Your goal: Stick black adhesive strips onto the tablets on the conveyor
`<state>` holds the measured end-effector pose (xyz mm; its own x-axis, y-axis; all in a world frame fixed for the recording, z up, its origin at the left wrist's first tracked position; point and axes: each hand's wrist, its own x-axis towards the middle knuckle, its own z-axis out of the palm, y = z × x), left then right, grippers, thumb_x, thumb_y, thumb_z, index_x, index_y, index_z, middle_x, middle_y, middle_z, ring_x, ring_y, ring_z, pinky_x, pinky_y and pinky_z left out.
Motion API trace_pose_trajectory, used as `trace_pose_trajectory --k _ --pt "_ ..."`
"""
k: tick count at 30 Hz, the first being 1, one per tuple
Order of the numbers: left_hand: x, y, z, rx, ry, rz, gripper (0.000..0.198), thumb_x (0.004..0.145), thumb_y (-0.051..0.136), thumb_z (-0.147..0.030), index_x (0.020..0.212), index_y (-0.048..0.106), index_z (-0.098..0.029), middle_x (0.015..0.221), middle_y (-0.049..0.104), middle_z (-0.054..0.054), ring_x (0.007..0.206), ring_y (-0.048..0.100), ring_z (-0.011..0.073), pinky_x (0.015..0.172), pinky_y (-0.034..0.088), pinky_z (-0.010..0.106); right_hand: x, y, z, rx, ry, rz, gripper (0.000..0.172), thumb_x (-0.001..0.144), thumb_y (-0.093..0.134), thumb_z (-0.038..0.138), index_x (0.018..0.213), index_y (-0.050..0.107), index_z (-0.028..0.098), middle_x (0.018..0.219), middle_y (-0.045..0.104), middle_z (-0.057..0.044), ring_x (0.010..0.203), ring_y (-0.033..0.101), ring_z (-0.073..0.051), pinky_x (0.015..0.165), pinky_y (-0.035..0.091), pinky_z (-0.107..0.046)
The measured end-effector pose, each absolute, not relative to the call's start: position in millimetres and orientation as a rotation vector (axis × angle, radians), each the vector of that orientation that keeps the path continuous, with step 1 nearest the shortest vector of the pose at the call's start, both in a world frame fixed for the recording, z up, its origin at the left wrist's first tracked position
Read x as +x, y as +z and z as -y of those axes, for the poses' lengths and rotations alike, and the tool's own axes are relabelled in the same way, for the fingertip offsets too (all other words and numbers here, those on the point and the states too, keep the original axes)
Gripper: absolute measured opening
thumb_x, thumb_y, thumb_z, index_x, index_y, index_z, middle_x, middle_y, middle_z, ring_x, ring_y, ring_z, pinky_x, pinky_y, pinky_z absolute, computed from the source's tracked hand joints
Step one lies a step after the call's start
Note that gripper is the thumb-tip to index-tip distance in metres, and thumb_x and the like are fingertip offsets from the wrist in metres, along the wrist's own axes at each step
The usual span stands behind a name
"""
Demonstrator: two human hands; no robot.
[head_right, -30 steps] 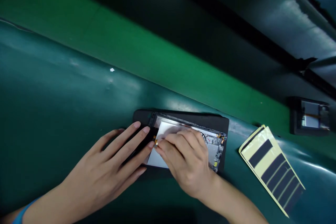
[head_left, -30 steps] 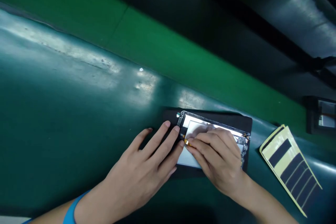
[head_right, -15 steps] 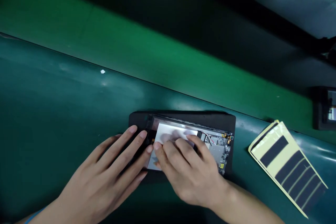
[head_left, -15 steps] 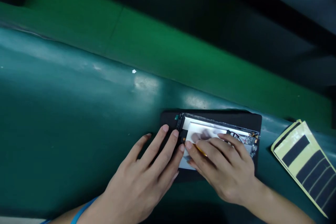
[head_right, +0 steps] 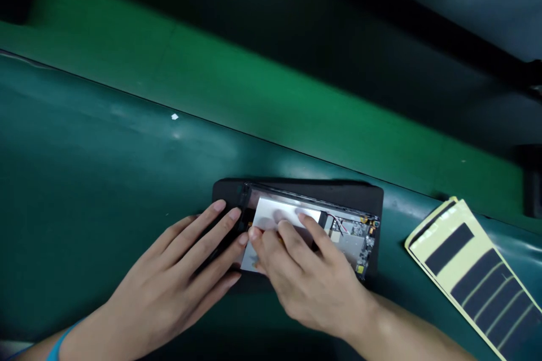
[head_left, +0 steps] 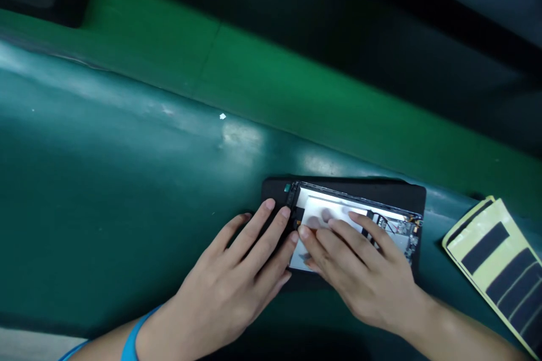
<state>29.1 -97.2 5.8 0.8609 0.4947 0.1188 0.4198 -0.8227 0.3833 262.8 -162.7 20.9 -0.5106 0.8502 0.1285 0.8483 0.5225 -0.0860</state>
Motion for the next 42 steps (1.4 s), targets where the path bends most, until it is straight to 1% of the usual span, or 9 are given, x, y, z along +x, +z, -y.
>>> trace_pose_trajectory --k 5,10,16,20,23,28,33,38,42 --pt "28 4 97 2.682 0.327 -0.676 0.037 0.101 0.058 -0.031 0.134 0.062 -0.016 0.15 0.054 0.016 0.144 0.043 0.0379 0.106 0.041 0.048 267 15 162 -1.415 0.06 2.579 0.032 0.102 0.058 0.026 0.129 0.067 0.013 0.114 0.076 -0.005 0.117 0.061 -0.026 0.106 0.044 -0.047" --pt "28 2 97 2.712 0.335 -0.676 0.037 0.101 0.058 -0.032 0.133 0.062 -0.016 0.151 0.053 0.016 0.144 0.043 0.0378 0.104 0.043 0.048 269 20 164 -1.399 -0.008 2.663 0.033 0.099 0.059 0.023 0.129 0.068 0.013 0.12 0.074 -0.006 0.118 0.059 -0.026 0.107 0.041 -0.047" --pt "27 2 99 2.77 0.271 -0.68 0.044 0.102 0.054 -0.035 0.142 0.055 -0.016 0.156 0.047 0.017 0.147 0.04 0.0374 0.104 0.044 0.05 258 36 168 -1.385 -0.158 2.845 0.04 0.098 0.043 0.014 0.128 0.069 0.01 0.125 0.071 -0.009 0.119 0.056 -0.029 0.108 0.039 -0.049" --pt "27 0 102 2.796 0.26 -0.679 0.049 0.101 0.055 -0.036 0.146 0.052 -0.016 0.158 0.045 0.017 0.148 0.038 0.0374 0.104 0.047 0.05 251 39 166 -1.325 -0.147 2.939 0.039 0.096 0.045 0.014 0.126 0.069 0.005 0.128 0.068 -0.013 0.119 0.055 -0.031 0.107 0.04 -0.049" --pt "27 -2 103 2.806 0.257 -0.68 0.049 0.101 0.057 -0.036 0.145 0.052 -0.016 0.158 0.044 0.017 0.148 0.037 0.0374 0.104 0.048 0.05 256 35 159 -1.352 -0.023 2.831 0.034 0.098 0.052 0.019 0.126 0.068 0.007 0.121 0.071 -0.013 0.115 0.058 -0.027 0.103 0.044 -0.043" --pt "27 -4 103 2.843 0.244 -0.67 0.053 0.1 0.056 -0.039 0.148 0.048 -0.017 0.16 0.042 0.016 0.15 0.033 0.038 0.1 0.049 0.052 265 30 147 -1.472 0.35 2.429 0.028 0.098 0.058 0.019 0.124 0.067 0.016 0.096 0.069 -0.006 0.094 0.062 -0.021 0.082 0.05 -0.038" --pt "27 -7 103 2.842 0.278 -0.659 0.058 0.096 0.063 -0.038 0.147 0.049 -0.016 0.157 0.045 0.016 0.149 0.035 0.0373 0.101 0.049 0.051 265 32 144 -1.566 0.384 2.276 0.031 0.096 0.065 0.017 0.126 0.063 0.017 0.104 0.067 -0.008 0.099 0.062 -0.023 0.083 0.047 -0.038" --pt "30 -11 101 2.803 0.358 -0.684 0.046 0.103 0.051 -0.038 0.143 0.054 -0.016 0.152 0.053 0.013 0.145 0.041 0.0343 0.098 0.048 0.049 271 37 143 -1.697 0.243 2.317 0.044 0.093 0.071 0.037 0.131 0.061 0.016 0.117 0.066 -0.013 0.105 0.063 -0.027 0.084 0.048 -0.041" --pt "33 -9 97 2.756 0.444 -0.708 0.041 0.103 0.051 -0.038 0.136 0.06 -0.016 0.148 0.058 0.012 0.14 0.047 0.032 0.096 0.048 0.043 267 41 149 -1.739 0.267 2.283 0.033 0.094 0.07 0.034 0.121 0.066 0.016 0.107 0.073 -0.01 0.095 0.068 -0.025 0.078 0.047 -0.038"
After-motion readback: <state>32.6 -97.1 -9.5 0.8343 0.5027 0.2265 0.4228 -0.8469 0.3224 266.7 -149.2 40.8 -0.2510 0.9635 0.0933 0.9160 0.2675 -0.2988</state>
